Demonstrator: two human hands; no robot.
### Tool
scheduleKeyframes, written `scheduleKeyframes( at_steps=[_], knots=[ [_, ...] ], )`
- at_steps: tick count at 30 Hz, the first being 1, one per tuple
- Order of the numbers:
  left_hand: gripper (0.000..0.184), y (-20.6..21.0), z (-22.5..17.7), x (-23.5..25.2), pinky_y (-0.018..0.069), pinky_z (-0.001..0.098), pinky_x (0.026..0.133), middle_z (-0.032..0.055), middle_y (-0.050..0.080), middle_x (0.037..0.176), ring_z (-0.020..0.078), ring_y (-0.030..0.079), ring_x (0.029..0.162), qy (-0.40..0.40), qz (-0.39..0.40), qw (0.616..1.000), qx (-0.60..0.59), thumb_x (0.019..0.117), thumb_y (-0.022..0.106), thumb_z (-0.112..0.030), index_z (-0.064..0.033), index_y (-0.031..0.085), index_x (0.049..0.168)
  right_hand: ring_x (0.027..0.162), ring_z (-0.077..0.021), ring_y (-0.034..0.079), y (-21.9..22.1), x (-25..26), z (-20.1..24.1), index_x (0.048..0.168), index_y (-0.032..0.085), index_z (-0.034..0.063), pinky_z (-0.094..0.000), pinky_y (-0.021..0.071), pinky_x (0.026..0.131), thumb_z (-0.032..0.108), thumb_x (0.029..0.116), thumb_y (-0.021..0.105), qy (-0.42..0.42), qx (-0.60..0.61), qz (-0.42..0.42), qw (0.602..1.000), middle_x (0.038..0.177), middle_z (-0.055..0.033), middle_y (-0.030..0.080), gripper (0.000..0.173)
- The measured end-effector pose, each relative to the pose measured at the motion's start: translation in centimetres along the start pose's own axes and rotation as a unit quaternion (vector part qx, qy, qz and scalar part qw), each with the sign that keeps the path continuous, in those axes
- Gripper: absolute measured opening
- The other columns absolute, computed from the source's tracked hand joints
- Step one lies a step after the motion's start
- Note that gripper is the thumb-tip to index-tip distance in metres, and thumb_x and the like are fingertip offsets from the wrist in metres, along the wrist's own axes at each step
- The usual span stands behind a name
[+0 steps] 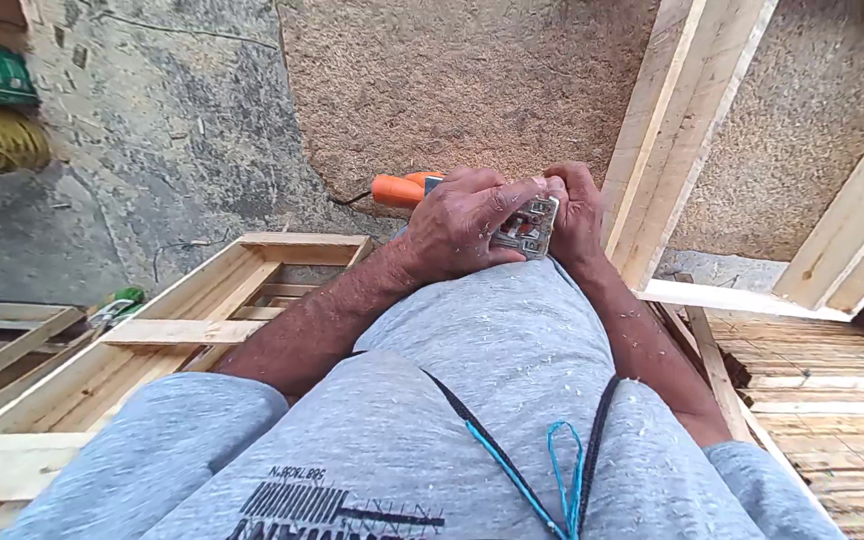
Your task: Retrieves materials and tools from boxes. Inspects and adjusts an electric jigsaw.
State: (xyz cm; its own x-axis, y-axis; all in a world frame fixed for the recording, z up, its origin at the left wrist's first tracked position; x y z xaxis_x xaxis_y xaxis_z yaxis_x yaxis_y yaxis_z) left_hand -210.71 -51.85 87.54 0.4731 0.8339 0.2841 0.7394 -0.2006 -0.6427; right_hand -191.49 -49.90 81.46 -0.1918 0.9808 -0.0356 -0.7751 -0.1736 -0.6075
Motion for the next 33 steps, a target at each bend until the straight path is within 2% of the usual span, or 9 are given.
scheduleKeyframes(
  at_steps=[1, 3, 6, 7, 10, 14, 19, 29, 33],
  knots=[
    [0.071, -0.1, 0.1, -0.1, 0.0542, 0.0448, 0.091, 0.0144, 0.073, 0.113, 0.0258, 0.069, 0.100, -0.003, 0.002, 1.000, -0.004, 0.0843, 0.080, -0.048, -0.0033, 0.062, 0.137, 0.101, -0.0197, 0.069, -0.2, -0.4, -0.1, 0.117, 0.067, 0.0004, -0.0377, 0.0590, 0.087, 0.032, 0.1099, 0.039, -0.061, -0.027, 0.004, 0.998, 0.110, -0.0142, 0.069, 0.043],
    [0.073, -0.2, 0.4, -0.5, 0.0535, 0.0452, 0.093, 0.0143, 0.073, 0.114, 0.0253, 0.069, 0.102, -0.001, -0.001, 1.000, -0.006, 0.0844, 0.080, -0.050, -0.0026, 0.061, 0.137, 0.118, -0.0300, 0.065, -0.6, -0.9, -1.0, 0.124, 0.065, -0.0014, -0.0434, 0.0544, 0.099, 0.047, 0.1082, 0.038, -0.210, -0.079, -0.005, 0.974, 0.125, -0.0215, 0.067, 0.058],
    [0.075, -0.2, 0.1, -1.4, 0.0525, 0.0455, 0.093, 0.0141, 0.073, 0.112, 0.0253, 0.068, 0.101, -0.002, -0.002, 1.000, -0.005, 0.0828, 0.081, -0.050, -0.0012, 0.062, 0.137, 0.122, -0.0355, 0.062, -1.4, -0.8, -1.5, 0.135, 0.059, -0.0025, -0.0474, 0.0485, 0.102, 0.070, 0.0985, 0.043, -0.346, -0.167, 0.040, 0.923, 0.137, -0.0248, 0.062, 0.083],
    [0.075, -0.3, 0.1, -1.4, 0.0523, 0.0454, 0.093, 0.0138, 0.074, 0.114, 0.0250, 0.068, 0.102, -0.001, 0.001, 1.000, -0.005, 0.0824, 0.082, -0.049, -0.0013, 0.062, 0.137, 0.119, -0.0357, 0.064, -1.6, -0.3, -1.4, 0.133, 0.060, -0.0027, -0.0478, 0.0492, 0.100, 0.071, 0.0981, 0.044, -0.378, -0.186, 0.046, 0.906, 0.133, -0.0248, 0.064, 0.083],
    [0.075, 0.0, -0.2, -1.4, 0.0529, 0.0448, 0.093, 0.0130, 0.074, 0.114, 0.0248, 0.068, 0.101, 0.006, 0.013, 1.000, -0.002, 0.0830, 0.081, -0.049, -0.0024, 0.062, 0.138, 0.100, -0.0353, 0.064, -2.6, 1.4, -0.7, 0.118, 0.066, 0.0019, -0.0485, 0.0470, 0.090, 0.055, 0.1041, 0.045, -0.472, -0.212, 0.060, 0.854, 0.114, -0.0207, 0.068, 0.059],
    [0.078, 0.1, -0.1, -1.7, 0.0523, 0.0440, 0.093, 0.0120, 0.074, 0.114, 0.0236, 0.068, 0.102, 0.004, 0.014, 1.000, 0.005, 0.0816, 0.081, -0.051, -0.0024, 0.061, 0.139, 0.092, -0.0357, 0.060, -2.7, 2.9, 0.3, 0.110, 0.066, 0.0018, -0.0481, 0.0439, 0.083, 0.044, 0.1055, 0.050, -0.549, -0.201, 0.106, 0.804, 0.107, -0.0202, 0.066, 0.045],
    [0.077, 0.1, -0.1, -2.0, 0.0508, 0.0440, 0.092, 0.0125, 0.074, 0.113, 0.0248, 0.067, 0.101, 0.005, 0.000, 1.000, 0.004, 0.0806, 0.082, -0.049, -0.0022, 0.062, 0.138, 0.079, -0.0367, 0.059, -1.2, 3.0, -0.9, 0.090, 0.059, 0.0052, -0.0493, 0.0455, 0.074, 0.042, 0.1056, 0.047, -0.542, -0.146, 0.086, 0.823, 0.080, -0.0158, 0.059, 0.041],
    [0.073, 0.3, -0.3, -1.8, 0.0502, 0.0460, 0.096, 0.0150, 0.073, 0.108, 0.0277, 0.066, 0.101, 0.004, -0.017, 1.000, 0.012, 0.0814, 0.083, -0.047, -0.0016, 0.063, 0.136, 0.078, -0.0331, 0.061, 0.8, 0.8, -3.2, 0.083, 0.058, 0.0067, -0.0471, 0.0491, 0.078, 0.043, 0.1053, 0.047, -0.406, -0.066, 0.051, 0.910, 0.074, -0.0137, 0.059, 0.044],
    [0.075, 0.3, -0.2, -1.5, 0.0499, 0.0448, 0.092, 0.0161, 0.073, 0.111, 0.0277, 0.066, 0.099, 0.001, -0.013, 1.000, 0.019, 0.0825, 0.082, -0.048, -0.0014, 0.062, 0.137, 0.074, -0.0313, 0.061, 1.1, -0.3, -3.2, 0.079, 0.061, 0.0046, -0.0452, 0.0498, 0.071, 0.039, 0.1034, 0.049, -0.328, -0.043, 0.050, 0.943, 0.072, -0.0129, 0.060, 0.045]
  ],
)
Point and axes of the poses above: each hand's wrist, its own x-axis towards the middle knuckle, its own y-axis out of the palm, z = x × y, the point moved 4 cm from there along x, towards the middle knuckle
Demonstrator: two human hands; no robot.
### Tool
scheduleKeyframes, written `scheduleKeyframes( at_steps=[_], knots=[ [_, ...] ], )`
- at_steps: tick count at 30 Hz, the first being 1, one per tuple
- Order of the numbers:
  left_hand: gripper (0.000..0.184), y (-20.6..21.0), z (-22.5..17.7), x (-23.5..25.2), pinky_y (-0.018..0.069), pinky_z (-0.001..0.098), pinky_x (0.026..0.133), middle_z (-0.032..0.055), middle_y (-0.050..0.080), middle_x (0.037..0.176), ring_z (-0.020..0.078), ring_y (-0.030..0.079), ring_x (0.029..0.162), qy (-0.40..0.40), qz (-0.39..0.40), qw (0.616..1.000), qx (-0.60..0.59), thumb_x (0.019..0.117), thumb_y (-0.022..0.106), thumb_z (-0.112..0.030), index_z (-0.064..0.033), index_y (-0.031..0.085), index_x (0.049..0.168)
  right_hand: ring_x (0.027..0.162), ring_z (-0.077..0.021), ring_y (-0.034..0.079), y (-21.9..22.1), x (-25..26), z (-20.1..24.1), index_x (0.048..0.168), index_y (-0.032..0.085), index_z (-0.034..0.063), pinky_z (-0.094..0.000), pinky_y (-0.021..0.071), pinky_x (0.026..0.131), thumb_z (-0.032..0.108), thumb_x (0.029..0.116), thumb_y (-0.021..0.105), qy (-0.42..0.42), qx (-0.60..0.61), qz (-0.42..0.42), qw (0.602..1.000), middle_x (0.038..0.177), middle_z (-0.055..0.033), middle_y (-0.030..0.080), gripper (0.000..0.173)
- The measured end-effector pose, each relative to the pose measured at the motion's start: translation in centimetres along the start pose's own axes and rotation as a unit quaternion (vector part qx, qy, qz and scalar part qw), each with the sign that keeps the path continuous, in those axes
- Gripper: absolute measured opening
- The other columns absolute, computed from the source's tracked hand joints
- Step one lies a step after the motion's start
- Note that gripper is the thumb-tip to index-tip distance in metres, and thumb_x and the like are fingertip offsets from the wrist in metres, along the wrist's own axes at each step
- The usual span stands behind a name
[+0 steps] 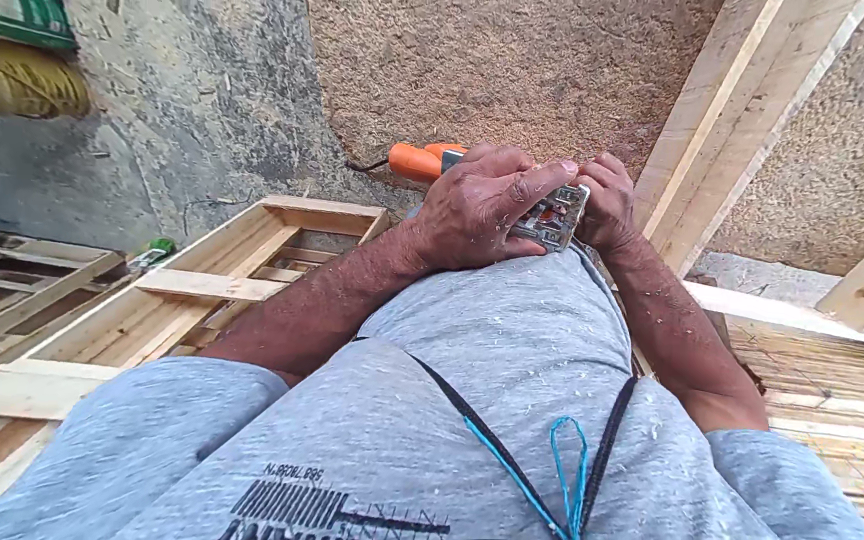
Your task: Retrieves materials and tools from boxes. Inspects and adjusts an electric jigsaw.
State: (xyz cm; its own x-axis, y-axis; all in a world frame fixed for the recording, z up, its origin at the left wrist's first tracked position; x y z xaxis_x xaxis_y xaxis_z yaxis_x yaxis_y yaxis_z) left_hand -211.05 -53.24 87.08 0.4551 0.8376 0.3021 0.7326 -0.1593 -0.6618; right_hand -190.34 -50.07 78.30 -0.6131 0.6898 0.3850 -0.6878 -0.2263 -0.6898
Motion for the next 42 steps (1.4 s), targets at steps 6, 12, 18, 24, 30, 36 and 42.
scheduleKeyframes(
  at_steps=[6, 12, 18, 24, 30, 36, 42],
  knots=[
    [0.074, 0.0, 0.0, 0.3, 0.0500, 0.0457, 0.094, 0.0164, 0.073, 0.115, 0.0284, 0.067, 0.103, 0.002, 0.005, 1.000, 0.002, 0.0829, 0.082, -0.048, -0.0020, 0.062, 0.137, 0.075, -0.0306, 0.061, 0.0, -0.7, 0.6, 0.080, 0.062, 0.0041, -0.0441, 0.0496, 0.070, 0.044, 0.1061, 0.043, 0.047, 0.006, 0.006, 0.999, 0.073, -0.0130, 0.060, 0.052],
    [0.074, 0.0, -0.1, 0.3, 0.0496, 0.0465, 0.095, 0.0173, 0.073, 0.117, 0.0294, 0.067, 0.104, -0.002, 0.004, 1.000, 0.000, 0.0828, 0.082, -0.047, -0.0028, 0.061, 0.138, 0.077, -0.0307, 0.064, 0.2, -1.1, 1.3, 0.082, 0.062, 0.0032, -0.0429, 0.0516, 0.073, 0.048, 0.1085, 0.038, 0.083, -0.003, -0.007, 0.997, 0.076, -0.0151, 0.063, 0.057],
    [0.075, 0.1, -0.1, 0.3, 0.0501, 0.0463, 0.094, 0.0170, 0.073, 0.116, 0.0295, 0.067, 0.104, -0.008, 0.006, 1.000, 0.008, 0.0821, 0.082, -0.049, -0.0034, 0.061, 0.138, 0.074, -0.0296, 0.062, 0.3, -1.0, 1.5, 0.080, 0.060, 0.0040, -0.0414, 0.0502, 0.071, 0.047, 0.1090, 0.037, 0.097, -0.011, -0.009, 0.995, 0.072, -0.0138, 0.060, 0.057],
    [0.076, -0.1, 0.0, 0.8, 0.0504, 0.0462, 0.095, 0.0162, 0.073, 0.115, 0.0292, 0.067, 0.103, -0.006, 0.011, 1.000, 0.013, 0.0830, 0.081, -0.050, -0.0024, 0.061, 0.138, 0.073, -0.0300, 0.063, 0.3, -1.3, 1.8, 0.080, 0.061, 0.0038, -0.0435, 0.0511, 0.070, 0.048, 0.1083, 0.034, 0.123, -0.017, -0.003, 0.992, 0.071, -0.0139, 0.061, 0.059],
    [0.075, -0.1, 0.0, 0.7, 0.0501, 0.0458, 0.095, 0.0166, 0.072, 0.115, 0.0293, 0.066, 0.103, -0.008, 0.009, 1.000, 0.016, 0.0822, 0.082, -0.048, -0.0030, 0.061, 0.139, 0.079, -0.0307, 0.067, 0.3, -1.4, 2.5, 0.082, 0.062, 0.0035, -0.0420, 0.0539, 0.074, 0.045, 0.1088, 0.035, 0.160, -0.022, 0.009, 0.987, 0.076, -0.0156, 0.065, 0.056],
    [0.076, -0.2, 0.2, 0.6, 0.0500, 0.0468, 0.094, 0.0176, 0.073, 0.115, 0.0302, 0.067, 0.104, -0.006, 0.015, 1.000, 0.004, 0.0827, 0.081, -0.049, -0.0021, 0.060, 0.138, 0.080, -0.0306, 0.070, 0.3, -1.7, 3.4, 0.082, 0.062, 0.0022, -0.0424, 0.0563, 0.075, 0.041, 0.1099, 0.035, 0.185, -0.013, 0.018, 0.983, 0.077, -0.0169, 0.067, 0.055],
    [0.077, -0.4, 0.6, 0.8, 0.0520, 0.0441, 0.097, 0.0133, 0.073, 0.122, 0.0251, 0.068, 0.107, 0.013, 0.015, 1.000, -0.007, 0.0830, 0.082, -0.048, -0.0006, 0.059, 0.139, 0.092, -0.0308, 0.069, -2.1, -0.6, 2.9, 0.099, 0.067, 0.0062, -0.0485, 0.0557, 0.083, 0.056, 0.1069, 0.031, 0.188, -0.011, 0.174, 0.966, 0.090, -0.0135, 0.070, 0.062]
  ],
)
Point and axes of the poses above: each hand's wrist, its own x-axis towards the middle knuckle, its own y-axis out of the palm, z = x × y, the point moved 4 cm from there along x, towards the middle knuckle
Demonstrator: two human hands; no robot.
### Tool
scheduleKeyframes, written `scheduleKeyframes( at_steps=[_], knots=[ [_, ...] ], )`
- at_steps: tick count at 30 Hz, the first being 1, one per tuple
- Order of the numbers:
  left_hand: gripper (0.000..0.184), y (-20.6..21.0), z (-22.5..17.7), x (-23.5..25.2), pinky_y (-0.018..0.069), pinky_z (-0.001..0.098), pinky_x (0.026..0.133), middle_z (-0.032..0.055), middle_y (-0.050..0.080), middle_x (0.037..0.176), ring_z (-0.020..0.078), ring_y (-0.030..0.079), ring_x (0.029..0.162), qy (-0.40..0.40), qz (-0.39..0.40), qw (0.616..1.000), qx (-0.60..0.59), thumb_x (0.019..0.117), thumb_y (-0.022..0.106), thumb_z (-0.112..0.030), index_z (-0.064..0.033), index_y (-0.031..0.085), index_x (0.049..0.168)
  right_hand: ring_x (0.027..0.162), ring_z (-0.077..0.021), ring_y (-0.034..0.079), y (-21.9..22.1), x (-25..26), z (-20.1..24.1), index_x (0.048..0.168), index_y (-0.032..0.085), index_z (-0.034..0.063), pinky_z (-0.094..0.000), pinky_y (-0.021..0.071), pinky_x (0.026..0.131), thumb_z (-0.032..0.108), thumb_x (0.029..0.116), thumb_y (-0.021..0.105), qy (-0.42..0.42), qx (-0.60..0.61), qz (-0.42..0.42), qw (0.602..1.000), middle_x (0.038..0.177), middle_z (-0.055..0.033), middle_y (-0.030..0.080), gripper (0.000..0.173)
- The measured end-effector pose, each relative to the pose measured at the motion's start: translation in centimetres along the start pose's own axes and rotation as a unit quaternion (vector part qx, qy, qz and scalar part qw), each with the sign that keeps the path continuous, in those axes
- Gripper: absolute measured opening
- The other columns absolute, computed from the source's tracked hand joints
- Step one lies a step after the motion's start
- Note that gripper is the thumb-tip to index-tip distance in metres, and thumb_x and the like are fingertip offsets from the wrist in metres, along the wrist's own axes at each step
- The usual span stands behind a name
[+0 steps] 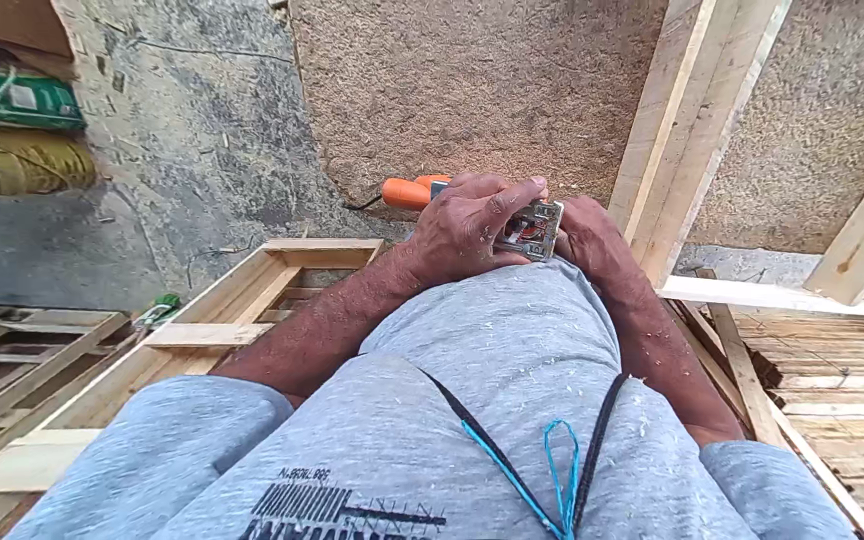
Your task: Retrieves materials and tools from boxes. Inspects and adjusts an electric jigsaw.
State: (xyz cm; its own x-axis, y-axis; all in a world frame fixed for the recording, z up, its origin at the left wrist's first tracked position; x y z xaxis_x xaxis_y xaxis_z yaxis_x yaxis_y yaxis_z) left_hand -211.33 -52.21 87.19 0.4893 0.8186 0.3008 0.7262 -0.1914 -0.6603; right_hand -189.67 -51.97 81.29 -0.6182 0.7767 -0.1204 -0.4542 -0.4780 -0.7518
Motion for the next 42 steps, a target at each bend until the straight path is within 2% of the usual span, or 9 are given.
scheduleKeyframes(
  at_steps=[4, 6, 10, 20, 24, 27, 30, 35, 42],
  knots=[
    [0.077, 0.0, -0.1, -0.1, 0.0517, 0.0442, 0.096, 0.0126, 0.073, 0.122, 0.0243, 0.068, 0.106, -0.005, 0.001, 1.000, -0.004, 0.0822, 0.083, -0.047, -0.0018, 0.059, 0.140, 0.071, -0.0082, 0.065, -1.6, -0.1, 0.2, 0.116, 0.068, 0.0096, -0.0327, 0.0575, 0.068, 0.050, 0.0968, 0.061, 0.174, 0.225, 0.098, 0.954, 0.082, 0.0029, 0.068, 0.046],
    [0.077, 0.1, -0.1, 0.1, 0.0517, 0.0444, 0.095, 0.0126, 0.072, 0.121, 0.0241, 0.068, 0.103, -0.009, 0.000, 1.000, -0.005, 0.0820, 0.084, -0.047, -0.0027, 0.058, 0.140, 0.068, -0.0084, 0.067, -1.5, -0.1, 0.5, 0.115, 0.067, 0.0039, -0.0291, 0.0594, 0.068, 0.027, 0.0916, 0.074, 0.275, 0.406, 0.075, 0.868, 0.079, -0.0001, 0.072, 0.033],
    [0.077, 0.2, -0.3, 0.1, 0.0520, 0.0452, 0.095, 0.0138, 0.073, 0.119, 0.0252, 0.068, 0.102, -0.010, 0.002, 1.000, -0.001, 0.0820, 0.083, -0.047, -0.0026, 0.059, 0.140, 0.076, -0.0172, 0.073, -1.5, 0.1, 2.2, 0.127, 0.057, -0.0020, -0.0346, 0.0638, 0.074, -0.005, 0.0916, 0.066, 0.397, 0.565, 0.001, 0.723, 0.089, -0.0091, 0.073, 0.037],
    [0.075, 0.3, -0.6, -0.1, 0.0526, 0.0437, 0.095, 0.0110, 0.074, 0.111, 0.0238, 0.068, 0.100, -0.011, 0.001, 1.000, 0.002, 0.0810, 0.083, -0.047, -0.0042, 0.061, 0.139, 0.060, -0.0114, 0.064, -1.6, 0.6, 1.9, 0.091, 0.065, 0.0019, -0.0302, 0.0578, 0.061, 0.002, 0.0903, 0.068, 0.319, 0.485, 0.021, 0.814, 0.071, -0.0052, 0.067, 0.004],
    [0.076, 0.2, -0.5, -0.1, 0.0529, 0.0441, 0.094, 0.0114, 0.074, 0.110, 0.0236, 0.068, 0.099, -0.017, -0.002, 1.000, -0.001, 0.0813, 0.083, -0.048, -0.0040, 0.061, 0.139, 0.065, -0.0128, 0.065, -2.0, 0.0, 1.5, 0.095, 0.066, 0.0073, -0.0313, 0.0594, 0.062, 0.004, 0.0882, 0.066, 0.257, 0.432, -0.077, 0.861, 0.079, -0.0024, 0.068, 0.008],
    [0.076, 0.2, -0.5, 0.0, 0.0523, 0.0435, 0.093, 0.0112, 0.074, 0.111, 0.0228, 0.068, 0.098, -0.020, -0.003, 1.000, -0.001, 0.0811, 0.083, -0.048, -0.0039, 0.061, 0.139, 0.069, -0.0106, 0.067, -1.7, -0.2, 2.0, 0.098, 0.064, 0.0089, -0.0299, 0.0611, 0.065, -0.005, 0.0852, 0.067, 0.194, 0.483, -0.159, 0.839, 0.083, -0.0003, 0.069, 0.019],
    [0.076, 0.1, -0.3, 0.1, 0.0514, 0.0432, 0.093, 0.0100, 0.074, 0.110, 0.0217, 0.067, 0.098, -0.025, -0.001, 1.000, -0.001, 0.0813, 0.082, -0.049, -0.0040, 0.061, 0.139, 0.090, -0.0111, 0.069, -1.3, -0.4, 2.6, 0.125, 0.066, 0.0022, -0.0310, 0.0603, 0.082, -0.006, 0.0891, 0.065, 0.162, 0.454, -0.191, 0.855, 0.104, -0.0042, 0.071, 0.037],
    [0.076, 0.1, -0.3, 0.2, 0.0521, 0.0443, 0.094, 0.0097, 0.074, 0.111, 0.0225, 0.068, 0.099, -0.028, 0.008, 1.000, 0.000, 0.0810, 0.082, -0.049, -0.0044, 0.061, 0.140, 0.087, -0.0108, 0.072, -1.2, -0.6, 3.0, 0.107, 0.073, 0.0004, -0.0304, 0.0627, 0.080, -0.003, 0.0907, 0.071, 0.140, 0.398, -0.205, 0.883, 0.102, -0.0052, 0.075, 0.017],
    [0.077, 0.0, -0.3, 0.3, 0.0524, 0.0431, 0.095, 0.0100, 0.074, 0.112, 0.0226, 0.068, 0.100, -0.023, 0.005, 1.000, 0.003, 0.0806, 0.082, -0.049, -0.0048, 0.061, 0.140, 0.081, -0.0103, 0.071, -0.9, -0.7, 3.4, 0.104, 0.072, 0.0016, -0.0294, 0.0618, 0.075, -0.004, 0.0883, 0.073, 0.159, 0.423, -0.236, 0.860, 0.095, -0.0040, 0.075, 0.017]
  ],
)
Point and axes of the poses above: each hand's wrist, its own x-axis towards the middle knuckle, its own y-axis out of the palm, z = x × y, the point moved 4 cm from there along x, towards the middle knuckle
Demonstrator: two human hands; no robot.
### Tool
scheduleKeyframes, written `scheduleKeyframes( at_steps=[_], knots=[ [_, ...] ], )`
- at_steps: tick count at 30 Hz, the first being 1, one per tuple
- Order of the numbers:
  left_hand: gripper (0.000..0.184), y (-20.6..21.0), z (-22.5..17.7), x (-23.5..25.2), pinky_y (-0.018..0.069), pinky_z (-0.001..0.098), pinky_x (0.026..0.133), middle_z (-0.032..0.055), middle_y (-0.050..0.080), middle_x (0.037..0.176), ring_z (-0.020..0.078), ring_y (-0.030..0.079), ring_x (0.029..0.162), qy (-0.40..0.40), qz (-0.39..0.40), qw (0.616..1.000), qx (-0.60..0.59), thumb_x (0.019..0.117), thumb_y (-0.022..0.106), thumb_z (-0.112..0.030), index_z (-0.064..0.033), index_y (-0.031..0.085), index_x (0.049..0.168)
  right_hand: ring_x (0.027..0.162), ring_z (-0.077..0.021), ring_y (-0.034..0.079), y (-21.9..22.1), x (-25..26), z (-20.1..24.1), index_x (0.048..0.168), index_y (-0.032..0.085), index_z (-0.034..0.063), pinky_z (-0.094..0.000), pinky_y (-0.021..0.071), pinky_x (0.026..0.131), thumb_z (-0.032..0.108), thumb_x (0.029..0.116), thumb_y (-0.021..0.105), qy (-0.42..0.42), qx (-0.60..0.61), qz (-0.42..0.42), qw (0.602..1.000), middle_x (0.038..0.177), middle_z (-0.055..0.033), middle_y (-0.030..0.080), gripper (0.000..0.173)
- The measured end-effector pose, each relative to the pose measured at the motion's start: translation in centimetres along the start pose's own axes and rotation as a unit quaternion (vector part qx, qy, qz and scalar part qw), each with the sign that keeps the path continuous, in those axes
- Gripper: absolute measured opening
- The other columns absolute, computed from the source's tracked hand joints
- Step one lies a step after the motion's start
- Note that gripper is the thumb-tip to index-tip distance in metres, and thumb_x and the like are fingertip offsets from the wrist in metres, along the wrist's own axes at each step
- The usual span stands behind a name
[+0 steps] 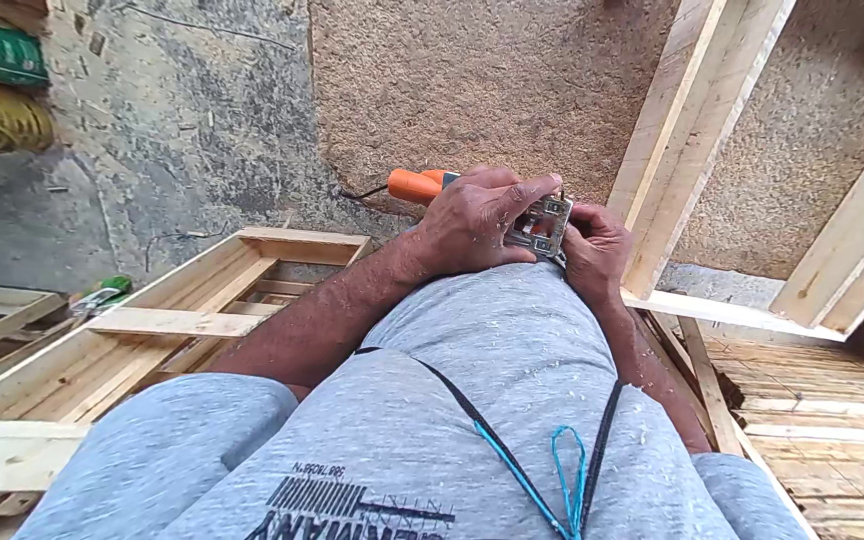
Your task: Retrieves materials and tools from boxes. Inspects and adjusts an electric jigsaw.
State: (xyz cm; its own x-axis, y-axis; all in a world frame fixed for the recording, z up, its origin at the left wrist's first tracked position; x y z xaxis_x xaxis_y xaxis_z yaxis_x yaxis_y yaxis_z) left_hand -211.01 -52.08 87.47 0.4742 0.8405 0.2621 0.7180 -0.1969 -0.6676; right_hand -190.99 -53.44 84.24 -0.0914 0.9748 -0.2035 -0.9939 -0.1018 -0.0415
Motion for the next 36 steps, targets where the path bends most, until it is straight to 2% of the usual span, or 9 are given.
scheduleKeyframes(
  at_steps=[7, 12, 19, 30, 33, 36],
  knots=[
    [0.078, -0.01, 0.11, 0.09, 0.0525, 0.0428, 0.093, 0.0097, 0.074, 0.111, 0.0219, 0.068, 0.098, -0.003, 0.003, 1.000, -0.001, 0.0804, 0.082, -0.050, -0.0058, 0.060, 0.140, 0.074, -0.0099, 0.068, 0.25, -0.06, -0.14, 0.100, 0.072, 0.0027, -0.0288, 0.0605, 0.071, -0.004, 0.0879, 0.072, 0.073, 0.031, -0.022, 0.997, 0.086, -0.0035, 0.073, 0.014],
    [0.078, -0.06, 0.14, 0.13, 0.0525, 0.0435, 0.095, 0.0097, 0.074, 0.114, 0.0221, 0.068, 0.100, -0.004, 0.005, 1.000, -0.006, 0.0805, 0.082, -0.049, -0.0057, 0.060, 0.141, 0.074, -0.0110, 0.068, -0.06, 0.03, -0.56, 0.102, 0.070, 0.0036, -0.0302, 0.0608, 0.071, -0.005, 0.0899, 0.069, 0.071, 0.092, -0.016, 0.993, 0.088, -0.0036, 0.071, 0.015],
    [0.077, -0.12, 0.21, 0.32, 0.0523, 0.0433, 0.095, 0.0096, 0.073, 0.119, 0.0223, 0.068, 0.103, -0.001, 0.008, 1.000, -0.007, 0.0813, 0.081, -0.049, -0.0059, 0.059, 0.141, 0.076, -0.0099, 0.069, 0.05, 0.10, 0.03, 0.101, 0.070, 0.0030, -0.0289, 0.0608, 0.072, -0.003, 0.0889, 0.072, 0.061, 0.045, -0.007, 0.997, 0.088, -0.0033, 0.072, 0.014],
    [0.076, -0.02, 0.17, 0.36, 0.0520, 0.0430, 0.094, 0.0098, 0.073, 0.113, 0.0219, 0.067, 0.100, 0.001, 0.008, 1.000, -0.005, 0.0814, 0.081, -0.049, -0.0062, 0.060, 0.141, 0.074, -0.0107, 0.069, 0.02, 0.03, 0.20, 0.098, 0.070, 0.0026, -0.0290, 0.0610, 0.070, -0.004, 0.0859, 0.075, 0.070, 0.036, -0.017, 0.997, 0.086, -0.0048, 0.073, 0.015],
    [0.076, -0.03, 0.16, 0.28, 0.0518, 0.0430, 0.092, 0.0093, 0.073, 0.108, 0.0221, 0.067, 0.097, 0.002, 0.005, 1.000, -0.003, 0.0811, 0.082, -0.049, -0.0062, 0.061, 0.141, 0.069, -0.0113, 0.068, -0.21, 0.19, 0.21, 0.094, 0.069, 0.0035, -0.0306, 0.0609, 0.067, -0.004, 0.0849, 0.076, 0.114, 0.074, 0.015, 0.991, 0.081, -0.0045, 0.072, 0.013],
    [0.076, 0.01, 0.14, 0.33, 0.0520, 0.0433, 0.094, 0.0096, 0.074, 0.110, 0.0224, 0.067, 0.100, 0.002, 0.008, 1.000, -0.006, 0.0808, 0.082, -0.048, -0.0062, 0.061, 0.141, 0.066, -0.0144, 0.069, -0.21, 0.56, -0.07, 0.091, 0.067, 0.0041, -0.0355, 0.0634, 0.067, -0.005, 0.0876, 0.069, 0.194, 0.152, 0.027, 0.969, 0.077, -0.0059, 0.071, 0.010]
  ],
)
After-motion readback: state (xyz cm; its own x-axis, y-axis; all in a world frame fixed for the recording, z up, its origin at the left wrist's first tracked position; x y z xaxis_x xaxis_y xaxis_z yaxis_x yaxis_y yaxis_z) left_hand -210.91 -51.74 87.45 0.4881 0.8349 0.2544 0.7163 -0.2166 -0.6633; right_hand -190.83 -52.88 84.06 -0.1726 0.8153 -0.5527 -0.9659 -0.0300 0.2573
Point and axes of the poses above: each hand's wrist, its own x-axis towards the middle knuckle, its own y-axis out of the palm, z = x × y, the point moved 4 cm from there along x, towards the middle knuckle
